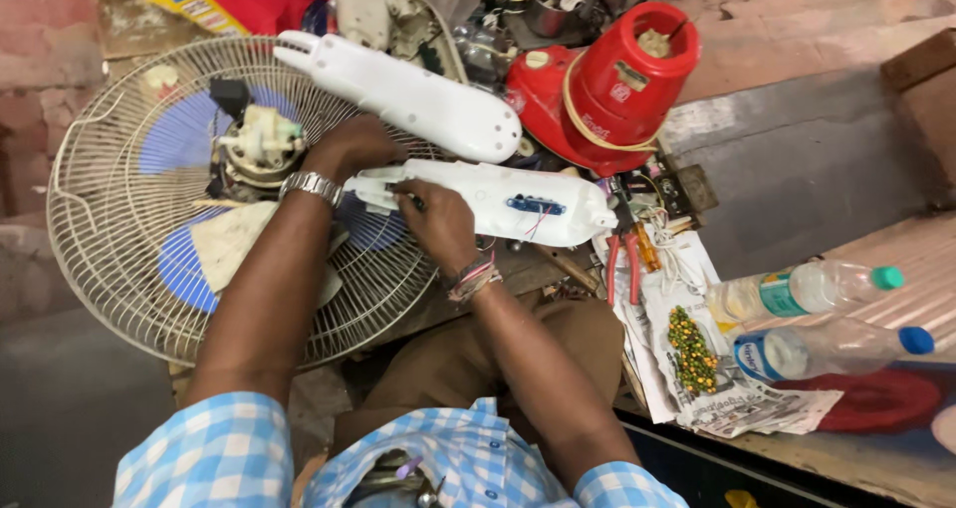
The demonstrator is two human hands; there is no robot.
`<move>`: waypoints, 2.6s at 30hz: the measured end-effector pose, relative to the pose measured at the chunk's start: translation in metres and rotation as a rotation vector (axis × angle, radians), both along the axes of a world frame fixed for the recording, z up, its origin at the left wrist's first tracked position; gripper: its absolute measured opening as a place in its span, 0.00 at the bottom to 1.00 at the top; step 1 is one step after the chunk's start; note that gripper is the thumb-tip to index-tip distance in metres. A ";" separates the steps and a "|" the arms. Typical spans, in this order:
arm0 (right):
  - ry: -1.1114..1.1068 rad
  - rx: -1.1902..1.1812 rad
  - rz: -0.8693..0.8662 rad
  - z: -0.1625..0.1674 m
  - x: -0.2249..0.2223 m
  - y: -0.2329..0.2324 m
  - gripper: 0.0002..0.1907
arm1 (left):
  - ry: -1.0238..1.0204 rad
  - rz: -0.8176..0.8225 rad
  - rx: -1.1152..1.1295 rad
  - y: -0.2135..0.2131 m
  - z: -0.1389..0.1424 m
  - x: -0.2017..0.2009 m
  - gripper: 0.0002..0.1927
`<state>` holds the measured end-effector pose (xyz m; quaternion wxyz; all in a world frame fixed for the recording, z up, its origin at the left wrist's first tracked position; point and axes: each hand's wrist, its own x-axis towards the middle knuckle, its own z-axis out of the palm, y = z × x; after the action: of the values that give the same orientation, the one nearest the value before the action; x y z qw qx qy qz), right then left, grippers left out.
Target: The person is repairing a disassembled electric fan by connecting wires inside the white plastic housing. They use a screwdriver to tighten connections and adjust components within the fan's casing.
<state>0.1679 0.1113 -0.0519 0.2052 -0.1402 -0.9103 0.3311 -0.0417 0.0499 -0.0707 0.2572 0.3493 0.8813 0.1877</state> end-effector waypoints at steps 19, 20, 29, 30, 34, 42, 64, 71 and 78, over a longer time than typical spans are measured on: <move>0.007 0.260 0.116 0.001 -0.001 0.008 0.09 | 0.108 -0.189 0.074 0.003 -0.011 -0.004 0.23; 0.034 0.253 0.112 0.001 0.001 0.008 0.09 | 0.150 -0.251 0.108 0.001 -0.011 -0.003 0.23; 0.059 0.129 0.066 0.005 0.007 0.009 0.09 | -0.020 0.059 0.015 -0.003 0.024 0.018 0.23; 0.078 0.104 0.061 0.006 0.008 0.008 0.09 | -0.022 0.067 0.016 -0.003 0.025 0.019 0.23; 0.043 0.057 -0.009 0.006 0.013 0.005 0.10 | 0.003 0.071 0.023 -0.003 0.018 0.017 0.23; 0.072 0.186 0.052 0.019 0.019 0.006 0.11 | 0.126 -0.071 -0.037 0.004 0.000 0.010 0.23; -0.024 0.201 0.105 0.004 0.004 0.015 0.09 | 0.087 -0.037 -0.077 0.004 0.008 0.013 0.23; 0.126 0.289 0.032 -0.012 -0.002 0.010 0.07 | 0.054 -0.002 -0.048 0.003 0.009 0.014 0.25; 0.309 0.293 -0.083 -0.007 0.049 0.024 0.03 | 0.018 0.025 0.037 -0.002 0.021 0.022 0.26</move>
<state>0.2171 0.1352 -0.0590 0.3740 -0.0939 -0.8998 0.2040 -0.0198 0.0478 -0.0496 0.2403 0.3449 0.8841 0.2041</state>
